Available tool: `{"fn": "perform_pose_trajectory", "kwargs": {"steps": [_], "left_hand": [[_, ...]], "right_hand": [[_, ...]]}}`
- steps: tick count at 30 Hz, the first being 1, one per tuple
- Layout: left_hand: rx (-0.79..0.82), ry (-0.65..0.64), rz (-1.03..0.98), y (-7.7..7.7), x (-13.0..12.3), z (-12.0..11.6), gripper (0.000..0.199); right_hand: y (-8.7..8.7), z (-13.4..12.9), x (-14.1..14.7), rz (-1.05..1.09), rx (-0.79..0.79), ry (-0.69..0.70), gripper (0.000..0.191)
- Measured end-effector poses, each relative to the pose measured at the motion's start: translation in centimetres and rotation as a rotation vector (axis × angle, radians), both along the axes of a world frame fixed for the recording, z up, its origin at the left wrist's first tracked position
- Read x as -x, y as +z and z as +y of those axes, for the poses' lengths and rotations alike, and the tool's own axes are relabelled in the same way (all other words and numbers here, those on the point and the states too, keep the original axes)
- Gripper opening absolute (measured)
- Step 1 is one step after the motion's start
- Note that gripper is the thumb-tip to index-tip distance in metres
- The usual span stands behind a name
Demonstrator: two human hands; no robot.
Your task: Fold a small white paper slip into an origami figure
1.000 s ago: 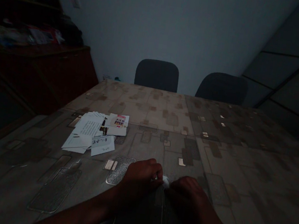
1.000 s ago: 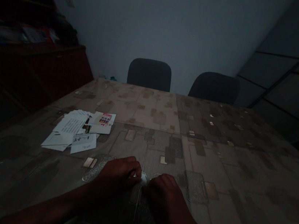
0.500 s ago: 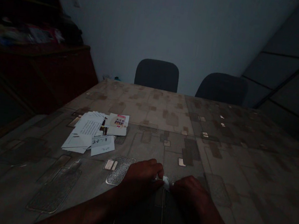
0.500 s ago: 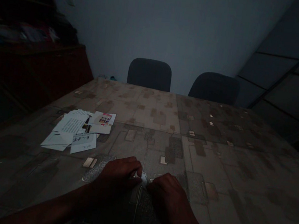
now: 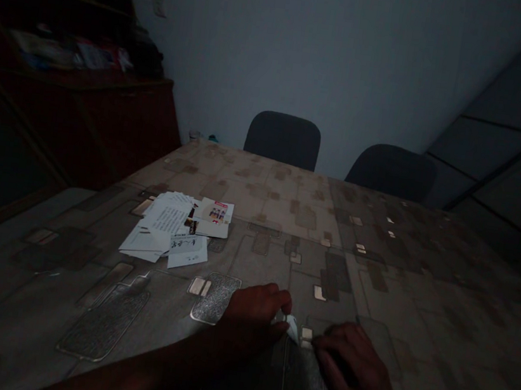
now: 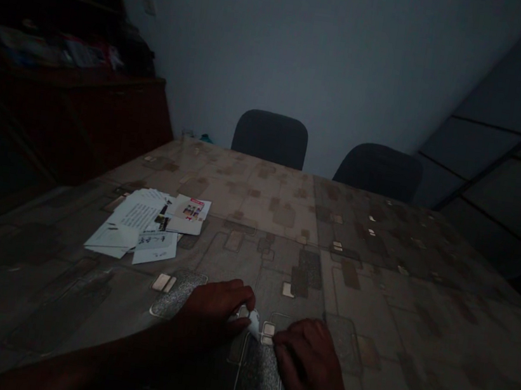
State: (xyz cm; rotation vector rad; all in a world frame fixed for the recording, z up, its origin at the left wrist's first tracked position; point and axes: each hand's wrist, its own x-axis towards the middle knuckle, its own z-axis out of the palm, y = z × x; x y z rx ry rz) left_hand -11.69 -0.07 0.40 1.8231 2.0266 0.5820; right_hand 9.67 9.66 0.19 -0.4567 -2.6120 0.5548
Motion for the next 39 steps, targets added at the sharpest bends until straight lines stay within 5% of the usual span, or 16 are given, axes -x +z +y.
{"fn": "perform_pose_trajectory", "kwargs": {"steps": [8,14,39], "left_hand": [[-0.013,-0.008,-0.011,-0.2,0.1,0.2,0.015],[-0.020,0.003,0.021,-0.2,-0.1,0.0,0.015],[0.029,-0.036,-0.033,0.3,0.4,0.1,0.014]], "right_hand": [[-0.6,-1.7,-0.2,-0.035,-0.351,0.176,0.032],[-1.5,-4.5,1.1,-0.108,-0.378,0.035,0.052],[-1.6,-4.1,1.2,-0.213,-0.470,-0.020,0.054]]}}
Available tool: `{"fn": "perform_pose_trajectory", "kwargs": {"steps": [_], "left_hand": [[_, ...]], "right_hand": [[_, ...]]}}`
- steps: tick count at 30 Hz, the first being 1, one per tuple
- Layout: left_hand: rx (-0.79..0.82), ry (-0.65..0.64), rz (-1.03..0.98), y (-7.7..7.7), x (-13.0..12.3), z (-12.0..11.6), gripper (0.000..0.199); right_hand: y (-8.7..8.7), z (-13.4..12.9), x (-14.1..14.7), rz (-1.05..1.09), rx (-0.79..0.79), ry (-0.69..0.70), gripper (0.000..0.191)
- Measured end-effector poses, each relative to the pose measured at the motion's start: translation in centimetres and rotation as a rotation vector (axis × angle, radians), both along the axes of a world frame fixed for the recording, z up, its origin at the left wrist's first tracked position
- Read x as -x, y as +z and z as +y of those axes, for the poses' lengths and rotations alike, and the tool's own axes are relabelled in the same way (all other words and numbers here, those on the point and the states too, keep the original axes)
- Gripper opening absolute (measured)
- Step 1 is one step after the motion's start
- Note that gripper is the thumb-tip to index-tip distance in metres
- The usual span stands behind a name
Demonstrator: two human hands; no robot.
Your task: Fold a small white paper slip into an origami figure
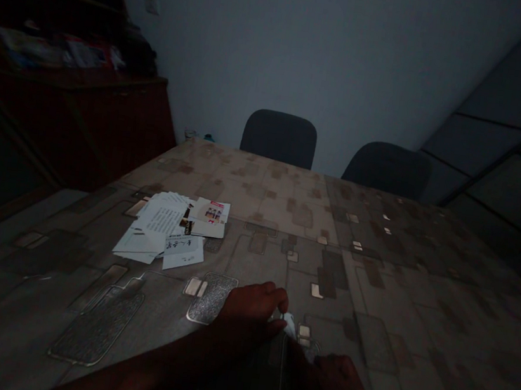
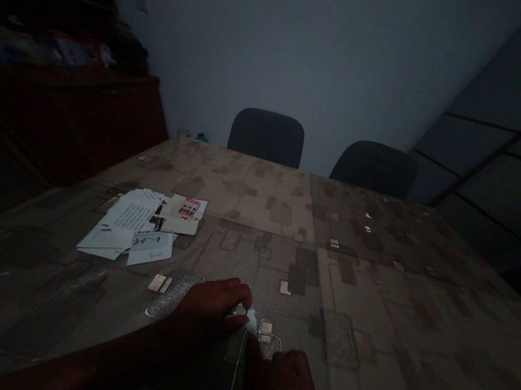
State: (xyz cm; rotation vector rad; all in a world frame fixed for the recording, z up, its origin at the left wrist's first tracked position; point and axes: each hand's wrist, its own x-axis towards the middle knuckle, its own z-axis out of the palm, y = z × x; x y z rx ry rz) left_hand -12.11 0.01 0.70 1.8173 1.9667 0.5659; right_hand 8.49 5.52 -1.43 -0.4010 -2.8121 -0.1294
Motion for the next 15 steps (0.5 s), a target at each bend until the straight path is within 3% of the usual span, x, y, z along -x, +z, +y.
{"fn": "perform_pose_trajectory", "kwargs": {"steps": [6,10,15], "left_hand": [[0.012,0.010,0.011,-0.4,0.2,0.3,0.016],[-0.040,0.029,0.000,-1.0,0.0,0.1,0.016],[-0.077,0.039,-0.052,-1.0,-0.1,-0.2,0.015]], "right_hand": [[-0.3,0.8,-0.8,-0.036,0.083,-0.010,0.050],[1.1,2.4,-1.0,0.036,0.331,-0.086,0.025],[2.5,3.8,1.2,0.033,0.580,-0.137,0.019]]}}
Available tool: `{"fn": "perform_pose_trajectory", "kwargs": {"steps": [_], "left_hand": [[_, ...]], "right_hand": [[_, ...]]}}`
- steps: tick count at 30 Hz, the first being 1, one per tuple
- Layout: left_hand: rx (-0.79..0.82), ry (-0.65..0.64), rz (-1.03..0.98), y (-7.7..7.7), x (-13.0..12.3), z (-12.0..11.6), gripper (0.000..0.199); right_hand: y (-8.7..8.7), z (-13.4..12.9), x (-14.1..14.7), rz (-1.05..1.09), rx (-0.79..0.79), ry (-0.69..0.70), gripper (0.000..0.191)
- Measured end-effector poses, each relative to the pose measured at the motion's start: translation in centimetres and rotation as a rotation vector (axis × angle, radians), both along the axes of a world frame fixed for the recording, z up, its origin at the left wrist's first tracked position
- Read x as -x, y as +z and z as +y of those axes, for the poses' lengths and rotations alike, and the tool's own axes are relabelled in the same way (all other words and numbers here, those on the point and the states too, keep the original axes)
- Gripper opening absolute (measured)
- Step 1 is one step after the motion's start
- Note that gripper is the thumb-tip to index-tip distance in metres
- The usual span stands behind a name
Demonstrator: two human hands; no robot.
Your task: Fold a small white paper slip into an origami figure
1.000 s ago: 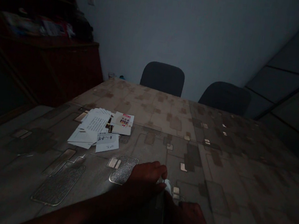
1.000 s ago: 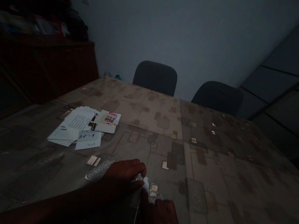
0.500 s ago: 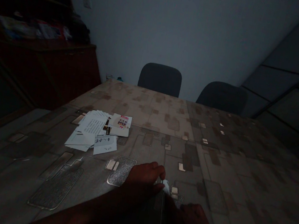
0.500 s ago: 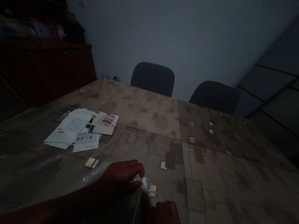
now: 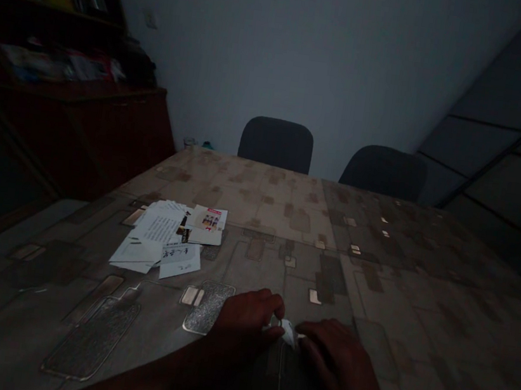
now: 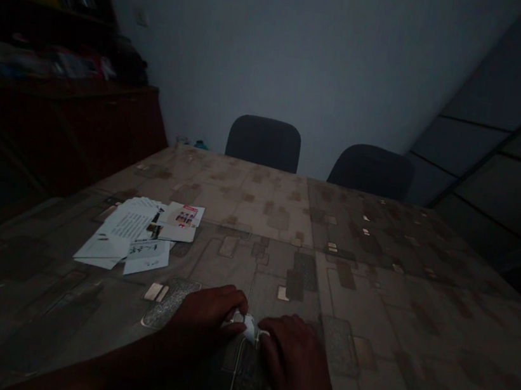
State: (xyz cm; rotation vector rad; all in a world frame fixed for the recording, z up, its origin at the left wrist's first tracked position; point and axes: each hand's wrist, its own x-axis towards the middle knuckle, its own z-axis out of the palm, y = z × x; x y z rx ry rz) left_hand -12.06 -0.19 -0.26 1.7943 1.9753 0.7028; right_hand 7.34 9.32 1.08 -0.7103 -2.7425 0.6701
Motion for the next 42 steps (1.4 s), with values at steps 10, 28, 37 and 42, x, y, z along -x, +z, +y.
{"fn": "perform_pose_trajectory", "kwargs": {"steps": [10,28,37,42], "left_hand": [[-0.027,0.055,-0.372,0.8,1.6,0.3,0.013],[-0.120,0.254,-0.649,1.7,2.1,0.5,0.016],[-0.027,0.238,-0.896,1.1,1.4,0.7,0.021],[0.050,0.165,-1.177,1.4,0.4,0.7,0.039]], "right_hand": [[-0.7,0.6,2.8,-0.055,0.097,-0.024,0.027],[-0.4,2.0,4.0,0.083,0.375,-0.018,0.015],[-0.3,1.4,5.0,0.191,0.635,-0.072,0.004],[1.0,1.6,5.3,0.461,1.115,-0.189,0.033]]}}
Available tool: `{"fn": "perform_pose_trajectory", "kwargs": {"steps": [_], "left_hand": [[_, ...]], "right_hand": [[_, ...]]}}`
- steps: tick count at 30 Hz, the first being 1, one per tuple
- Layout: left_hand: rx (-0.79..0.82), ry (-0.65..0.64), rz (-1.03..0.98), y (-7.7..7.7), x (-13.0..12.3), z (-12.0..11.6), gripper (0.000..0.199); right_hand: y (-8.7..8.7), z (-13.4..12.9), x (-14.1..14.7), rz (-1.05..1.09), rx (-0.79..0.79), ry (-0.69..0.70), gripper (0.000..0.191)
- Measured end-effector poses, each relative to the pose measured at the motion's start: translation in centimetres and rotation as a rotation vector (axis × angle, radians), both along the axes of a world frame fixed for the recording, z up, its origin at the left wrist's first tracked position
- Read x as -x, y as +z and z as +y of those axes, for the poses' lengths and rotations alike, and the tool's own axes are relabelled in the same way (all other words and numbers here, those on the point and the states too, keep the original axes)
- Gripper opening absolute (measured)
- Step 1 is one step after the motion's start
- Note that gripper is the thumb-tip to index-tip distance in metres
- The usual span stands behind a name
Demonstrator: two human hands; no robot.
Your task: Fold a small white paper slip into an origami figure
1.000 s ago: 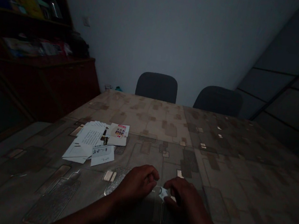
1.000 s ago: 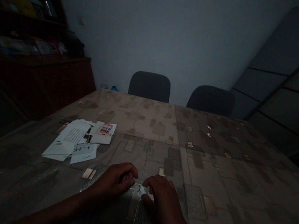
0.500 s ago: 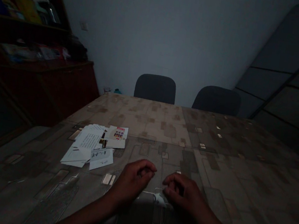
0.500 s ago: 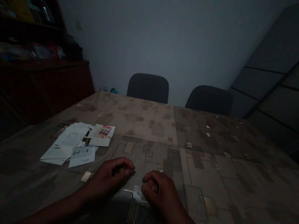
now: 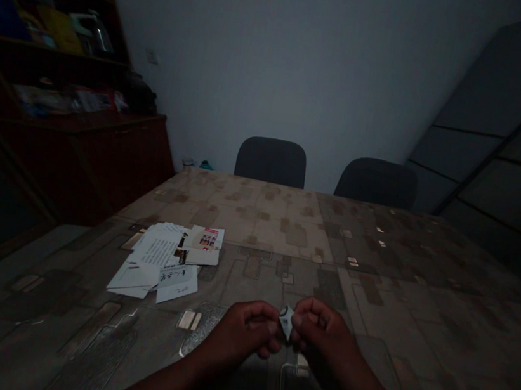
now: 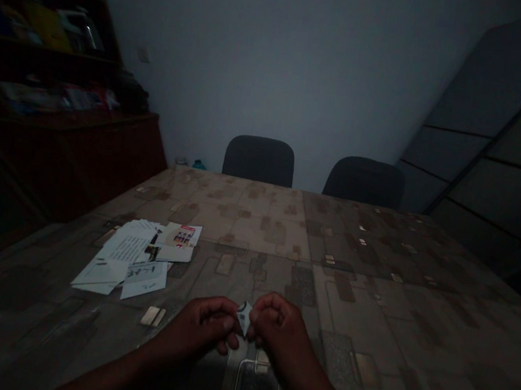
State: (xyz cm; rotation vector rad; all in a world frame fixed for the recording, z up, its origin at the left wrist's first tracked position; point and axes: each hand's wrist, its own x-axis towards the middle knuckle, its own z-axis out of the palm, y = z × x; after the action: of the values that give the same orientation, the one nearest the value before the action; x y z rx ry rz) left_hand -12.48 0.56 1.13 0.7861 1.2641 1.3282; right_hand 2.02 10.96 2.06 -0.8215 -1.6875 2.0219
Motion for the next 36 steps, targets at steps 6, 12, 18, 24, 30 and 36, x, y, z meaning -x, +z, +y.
{"fn": "perform_pose_trajectory", "kwargs": {"steps": [6,12,18,24,30,36], "left_hand": [[0.039,0.028,-0.009,-0.9,-0.5,-0.1,0.040],[0.088,-0.074,0.152,-0.4,0.3,-0.2,0.019],[0.087,-0.181,0.110,-0.6,0.9,-0.2,0.016],[0.114,-0.208,0.082,-1.0,1.2,-0.1,0.019],[0.114,-0.144,0.131,0.1,1.5,0.0,0.021],[0.046,-0.123,0.388,-0.1,1.6,0.0,0.007]], "right_hand": [[-0.6,-1.0,0.0,-0.007,0.003,0.012,0.036],[0.0,-0.3,-0.9,-0.036,-0.327,0.056,0.019],[0.4,0.2,-1.2,0.010,-0.884,0.210,0.016],[0.0,0.2,-1.0,0.106,-1.127,0.206,0.015],[0.5,0.4,-1.1,0.107,-1.257,0.184,0.017],[-0.4,0.6,-1.4,0.068,-1.519,0.227,0.015]]}}
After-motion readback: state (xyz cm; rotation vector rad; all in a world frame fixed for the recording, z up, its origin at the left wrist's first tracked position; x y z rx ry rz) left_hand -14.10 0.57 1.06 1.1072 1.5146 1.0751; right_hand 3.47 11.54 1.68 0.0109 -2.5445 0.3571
